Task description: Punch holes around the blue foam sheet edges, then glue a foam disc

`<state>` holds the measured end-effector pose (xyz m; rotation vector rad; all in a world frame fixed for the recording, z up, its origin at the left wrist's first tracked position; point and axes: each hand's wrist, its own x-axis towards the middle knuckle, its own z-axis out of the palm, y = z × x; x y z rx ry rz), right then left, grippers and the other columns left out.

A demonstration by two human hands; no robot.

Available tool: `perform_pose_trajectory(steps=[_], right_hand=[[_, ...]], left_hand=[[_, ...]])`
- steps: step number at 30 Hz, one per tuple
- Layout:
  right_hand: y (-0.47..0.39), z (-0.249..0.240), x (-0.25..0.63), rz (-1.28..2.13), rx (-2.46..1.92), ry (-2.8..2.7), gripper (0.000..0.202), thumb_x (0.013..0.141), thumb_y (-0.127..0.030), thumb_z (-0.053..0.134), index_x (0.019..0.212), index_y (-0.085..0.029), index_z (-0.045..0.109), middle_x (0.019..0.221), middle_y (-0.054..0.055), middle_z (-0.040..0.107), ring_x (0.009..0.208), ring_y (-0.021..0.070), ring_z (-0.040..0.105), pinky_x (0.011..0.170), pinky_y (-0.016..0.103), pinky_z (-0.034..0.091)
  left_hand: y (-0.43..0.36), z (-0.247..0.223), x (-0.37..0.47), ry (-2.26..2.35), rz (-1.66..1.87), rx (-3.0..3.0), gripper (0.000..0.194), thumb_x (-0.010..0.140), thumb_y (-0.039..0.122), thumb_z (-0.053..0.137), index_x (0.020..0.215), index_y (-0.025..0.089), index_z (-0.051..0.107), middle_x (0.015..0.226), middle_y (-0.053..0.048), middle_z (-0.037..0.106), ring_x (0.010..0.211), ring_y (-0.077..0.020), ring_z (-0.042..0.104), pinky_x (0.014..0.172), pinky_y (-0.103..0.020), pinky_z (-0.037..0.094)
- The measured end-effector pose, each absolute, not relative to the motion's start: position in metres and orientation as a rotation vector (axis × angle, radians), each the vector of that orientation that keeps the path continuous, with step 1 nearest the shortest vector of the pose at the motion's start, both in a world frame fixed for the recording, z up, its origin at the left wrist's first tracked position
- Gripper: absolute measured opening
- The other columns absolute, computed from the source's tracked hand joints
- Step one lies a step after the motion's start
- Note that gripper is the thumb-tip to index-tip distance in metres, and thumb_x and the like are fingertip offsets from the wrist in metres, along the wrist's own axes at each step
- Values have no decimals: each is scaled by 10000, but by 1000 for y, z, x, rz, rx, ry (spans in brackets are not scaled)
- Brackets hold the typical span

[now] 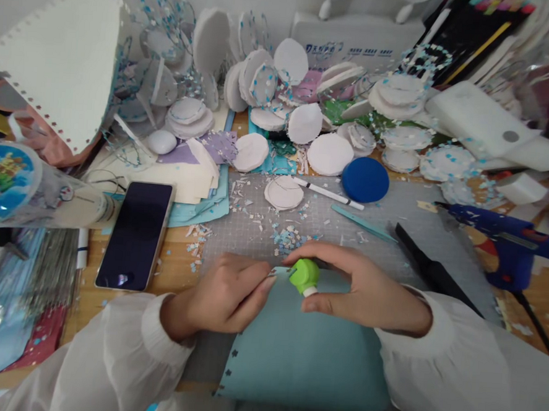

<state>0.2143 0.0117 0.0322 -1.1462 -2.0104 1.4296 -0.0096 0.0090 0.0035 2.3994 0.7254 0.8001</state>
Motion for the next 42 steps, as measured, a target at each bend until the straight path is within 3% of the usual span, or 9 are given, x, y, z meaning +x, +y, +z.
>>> perform_pose_trajectory(steps=[6, 11, 13, 17, 23, 28, 35, 39, 42], right_hand=[[7, 25, 210, 1304, -1079, -1984, 256, 789, -352, 698, 968, -190, 616, 889, 33, 645, 818, 170, 602, 756, 297, 486], [5, 22, 207, 1168, -1070, -2019, 264, 837, -416, 639, 959, -186, 596, 881, 54, 627, 847, 197, 571, 753, 336, 443], [3, 21, 204, 1139, -1056, -2026, 256, 849, -418, 622, 945, -182, 594, 854, 52, 613, 833, 200, 551, 752, 349, 423], [-2, 19, 195, 1123, -1006, -2052, 198, 840, -367, 628, 894, -180, 588, 794, 35, 582, 774, 197, 514, 725, 363, 388], [-7, 18, 187, 1023, -1014, -2111, 102, 776, -192, 617, 850, -198, 548, 744, 2, 525, 730, 179, 485, 750, 388, 398], [-8, 17, 188, 974, -951, -2159, 174, 743, -124, 580, 885, -215, 536, 759, -5, 544, 759, 177, 523, 1006, 491, 310], [-5, 13, 191, 1022, -962, -2140, 133, 842, -303, 620, 921, -216, 559, 778, -1, 568, 775, 175, 552, 1055, 490, 284], [-2, 13, 193, 1020, -998, -2119, 212, 838, -383, 641, 938, -207, 576, 775, 3, 562, 774, 179, 540, 1023, 484, 315], [0, 15, 194, 1011, -1010, -2139, 273, 832, -448, 634, 918, -193, 586, 759, 10, 553, 766, 185, 522, 974, 478, 356]], left_hand=[[9, 3, -9, 711, 763, 2390, 229, 902, 144, 369, 682, 204, 382, 535, 36, 412, 460, -115, 385, 476, -275, 283], [10, 4, -11, 788, 699, 2237, 222, 920, 182, 362, 710, 183, 433, 584, 25, 449, 508, -107, 418, 506, -256, 309], [11, 8, -11, 813, 659, 2101, 204, 920, 313, 405, 811, 166, 494, 676, 1, 515, 584, -116, 475, 535, -247, 349], [9, 15, -6, 877, 593, 2045, 500, 701, 629, 637, 855, 167, 521, 752, -2, 535, 648, -132, 496, 564, -252, 373], [3, 15, -3, 922, 601, 2299, 410, 737, 547, 646, 699, 183, 462, 634, 27, 488, 560, -112, 452, 498, -247, 297], [3, 10, -7, 819, 691, 2348, 375, 784, 510, 620, 694, 182, 463, 590, 33, 453, 520, -109, 428, 476, -258, 276], [10, 12, -8, 802, 527, 2286, 435, 848, 600, 482, 760, 174, 485, 685, -5, 519, 597, -136, 484, 523, -263, 330], [11, 13, -11, 840, 470, 2325, 361, 986, 379, 297, 786, 162, 506, 695, -10, 535, 609, -132, 502, 554, -254, 348], [11, 12, -12, 865, 489, 2381, 355, 997, 307, 281, 776, 160, 517, 669, -3, 536, 581, -126, 501, 543, -245, 344]])
